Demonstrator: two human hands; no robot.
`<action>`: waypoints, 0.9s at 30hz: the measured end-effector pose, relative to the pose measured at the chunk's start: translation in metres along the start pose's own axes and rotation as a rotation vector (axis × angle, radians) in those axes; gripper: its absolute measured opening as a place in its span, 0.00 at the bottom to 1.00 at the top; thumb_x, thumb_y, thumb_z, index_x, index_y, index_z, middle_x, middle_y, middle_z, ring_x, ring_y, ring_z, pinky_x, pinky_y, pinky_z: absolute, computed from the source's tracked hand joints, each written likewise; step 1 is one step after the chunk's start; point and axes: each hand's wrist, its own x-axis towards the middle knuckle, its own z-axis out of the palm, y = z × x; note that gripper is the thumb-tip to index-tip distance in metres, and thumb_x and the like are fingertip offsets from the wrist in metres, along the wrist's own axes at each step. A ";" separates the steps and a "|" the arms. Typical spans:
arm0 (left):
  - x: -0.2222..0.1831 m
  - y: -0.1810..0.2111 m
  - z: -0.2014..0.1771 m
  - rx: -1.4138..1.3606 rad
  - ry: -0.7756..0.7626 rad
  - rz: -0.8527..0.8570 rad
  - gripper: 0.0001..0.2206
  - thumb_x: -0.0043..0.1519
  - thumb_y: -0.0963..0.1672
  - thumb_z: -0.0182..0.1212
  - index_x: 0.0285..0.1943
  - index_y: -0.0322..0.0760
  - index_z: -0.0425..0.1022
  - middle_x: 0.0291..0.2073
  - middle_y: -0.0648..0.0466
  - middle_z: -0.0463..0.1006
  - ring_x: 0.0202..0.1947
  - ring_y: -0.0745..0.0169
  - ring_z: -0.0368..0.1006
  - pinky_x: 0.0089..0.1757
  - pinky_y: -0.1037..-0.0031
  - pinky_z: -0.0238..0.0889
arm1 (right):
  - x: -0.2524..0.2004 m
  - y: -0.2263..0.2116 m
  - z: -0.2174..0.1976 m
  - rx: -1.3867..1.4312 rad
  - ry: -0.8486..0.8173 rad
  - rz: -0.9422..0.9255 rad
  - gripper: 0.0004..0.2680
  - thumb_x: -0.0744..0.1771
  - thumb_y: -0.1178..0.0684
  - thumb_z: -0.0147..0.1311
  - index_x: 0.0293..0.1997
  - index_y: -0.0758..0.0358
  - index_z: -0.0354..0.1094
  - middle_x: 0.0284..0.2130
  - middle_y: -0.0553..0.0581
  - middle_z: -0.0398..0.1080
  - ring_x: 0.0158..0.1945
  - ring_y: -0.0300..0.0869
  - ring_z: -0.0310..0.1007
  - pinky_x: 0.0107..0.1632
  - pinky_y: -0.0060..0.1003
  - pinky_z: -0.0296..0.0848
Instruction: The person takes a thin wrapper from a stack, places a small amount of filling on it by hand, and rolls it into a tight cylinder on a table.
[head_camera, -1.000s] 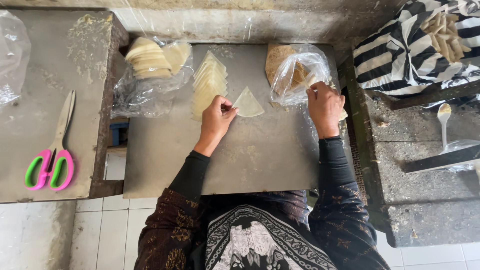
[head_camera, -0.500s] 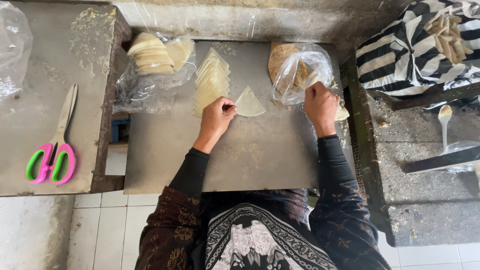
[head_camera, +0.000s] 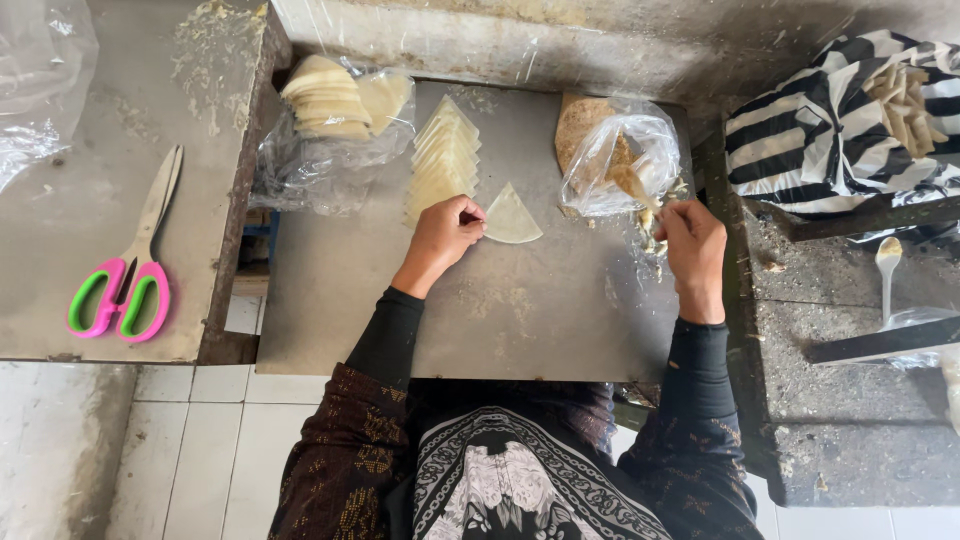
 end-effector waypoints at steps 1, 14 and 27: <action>0.000 0.000 0.000 0.016 0.023 0.034 0.06 0.59 0.40 0.67 0.41 0.30 0.78 0.31 0.51 0.83 0.30 0.65 0.79 0.35 0.75 0.71 | -0.005 -0.006 0.003 0.021 -0.024 -0.016 0.04 0.71 0.61 0.52 0.42 0.70 0.72 0.29 0.53 0.71 0.33 0.32 0.69 0.37 0.27 0.66; -0.001 0.002 -0.003 0.102 0.084 0.098 0.07 0.58 0.40 0.68 0.42 0.30 0.77 0.34 0.49 0.84 0.35 0.60 0.81 0.40 0.73 0.72 | -0.025 -0.025 0.099 -0.286 -0.369 -0.133 0.03 0.70 0.58 0.52 0.41 0.65 0.71 0.22 0.54 0.71 0.26 0.38 0.71 0.30 0.36 0.68; -0.001 0.002 -0.003 0.118 0.094 0.140 0.07 0.58 0.40 0.67 0.41 0.30 0.76 0.34 0.48 0.83 0.35 0.57 0.82 0.39 0.72 0.73 | -0.030 -0.042 0.100 -0.737 -0.129 -0.714 0.02 0.68 0.57 0.61 0.43 0.57 0.73 0.36 0.48 0.74 0.44 0.45 0.68 0.53 0.42 0.56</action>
